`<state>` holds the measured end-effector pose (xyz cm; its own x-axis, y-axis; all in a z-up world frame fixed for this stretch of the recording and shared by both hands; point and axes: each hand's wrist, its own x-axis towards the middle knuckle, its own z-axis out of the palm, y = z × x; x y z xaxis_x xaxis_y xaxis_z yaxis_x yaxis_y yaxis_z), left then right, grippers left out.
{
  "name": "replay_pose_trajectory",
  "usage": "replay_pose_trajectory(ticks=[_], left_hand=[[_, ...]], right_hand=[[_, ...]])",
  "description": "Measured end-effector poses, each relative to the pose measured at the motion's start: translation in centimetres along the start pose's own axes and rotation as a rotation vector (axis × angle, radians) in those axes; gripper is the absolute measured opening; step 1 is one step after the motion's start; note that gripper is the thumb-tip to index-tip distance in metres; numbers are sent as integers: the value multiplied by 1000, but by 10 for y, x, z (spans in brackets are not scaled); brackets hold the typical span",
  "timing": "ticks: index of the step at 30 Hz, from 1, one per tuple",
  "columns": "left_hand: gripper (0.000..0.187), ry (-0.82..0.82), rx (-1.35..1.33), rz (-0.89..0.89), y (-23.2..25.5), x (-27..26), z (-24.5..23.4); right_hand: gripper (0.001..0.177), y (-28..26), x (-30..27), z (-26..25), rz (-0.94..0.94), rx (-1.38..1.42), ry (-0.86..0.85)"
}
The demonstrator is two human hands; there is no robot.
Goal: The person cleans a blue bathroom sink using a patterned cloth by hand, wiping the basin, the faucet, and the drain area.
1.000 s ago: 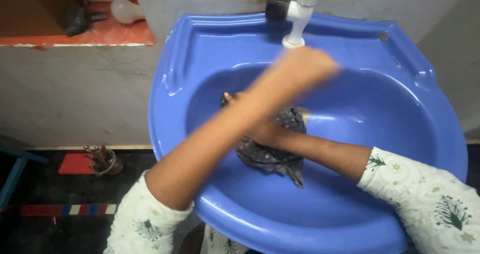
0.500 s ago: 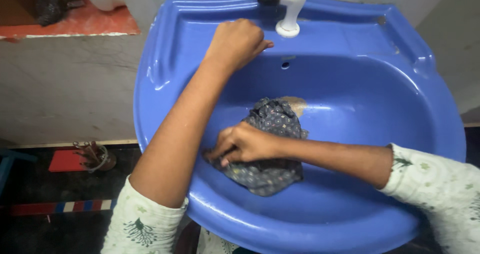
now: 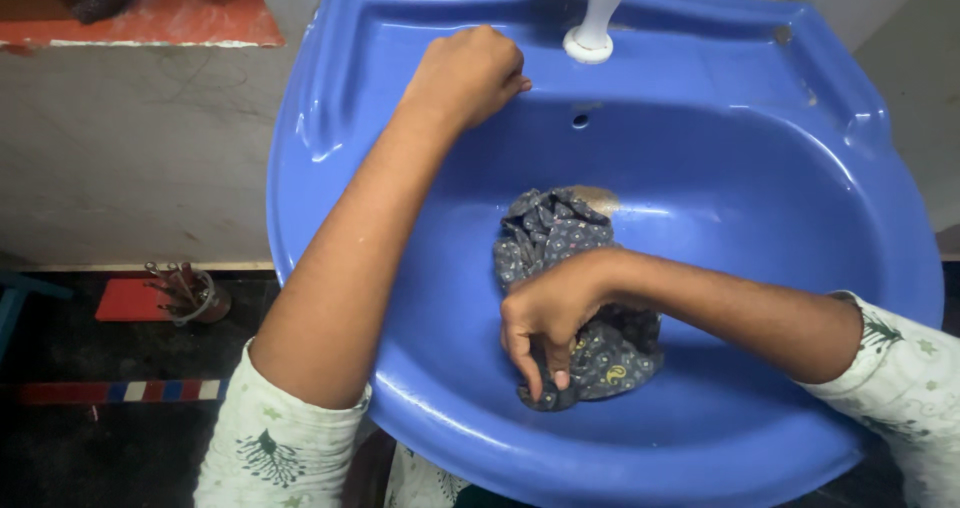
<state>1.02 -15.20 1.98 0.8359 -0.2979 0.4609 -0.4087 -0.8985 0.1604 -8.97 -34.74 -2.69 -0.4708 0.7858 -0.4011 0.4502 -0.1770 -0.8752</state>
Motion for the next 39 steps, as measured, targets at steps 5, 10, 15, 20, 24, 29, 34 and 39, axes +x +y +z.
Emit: replay_pose_trajectory(ticks=[5, 10, 15, 20, 24, 29, 34, 39], left_hand=[[24, -2, -27, 4, 1, -2, 0], [24, 18, -30, 3, 2, -4, 2], [23, 13, -24, -5, 1, -3, 3], [23, 6, -23, 0, -1, -2, 3], [23, 19, -32, 8, -1, -2, 3], [22, 13, -39, 0, 0, -3, 1], [22, -7, -53, -12, 0, -3, 0], [22, 2, -48, -1, -1, -3, 1]], right_hand=[[34, -3, 2, 1, 51, 1, 0], [37, -8, 6, 2, 27, -85, -4], [38, -8, 6, 2, 44, -106, -4], [37, -8, 6, 4, 39, -104, 12], [37, -11, 6, 3, 51, -100, 10], [37, -14, 6, 3, 75, -104, 10], [37, -14, 7, 3, 83, -114, 6], [37, -13, 6, 3, 79, -96, 6]])
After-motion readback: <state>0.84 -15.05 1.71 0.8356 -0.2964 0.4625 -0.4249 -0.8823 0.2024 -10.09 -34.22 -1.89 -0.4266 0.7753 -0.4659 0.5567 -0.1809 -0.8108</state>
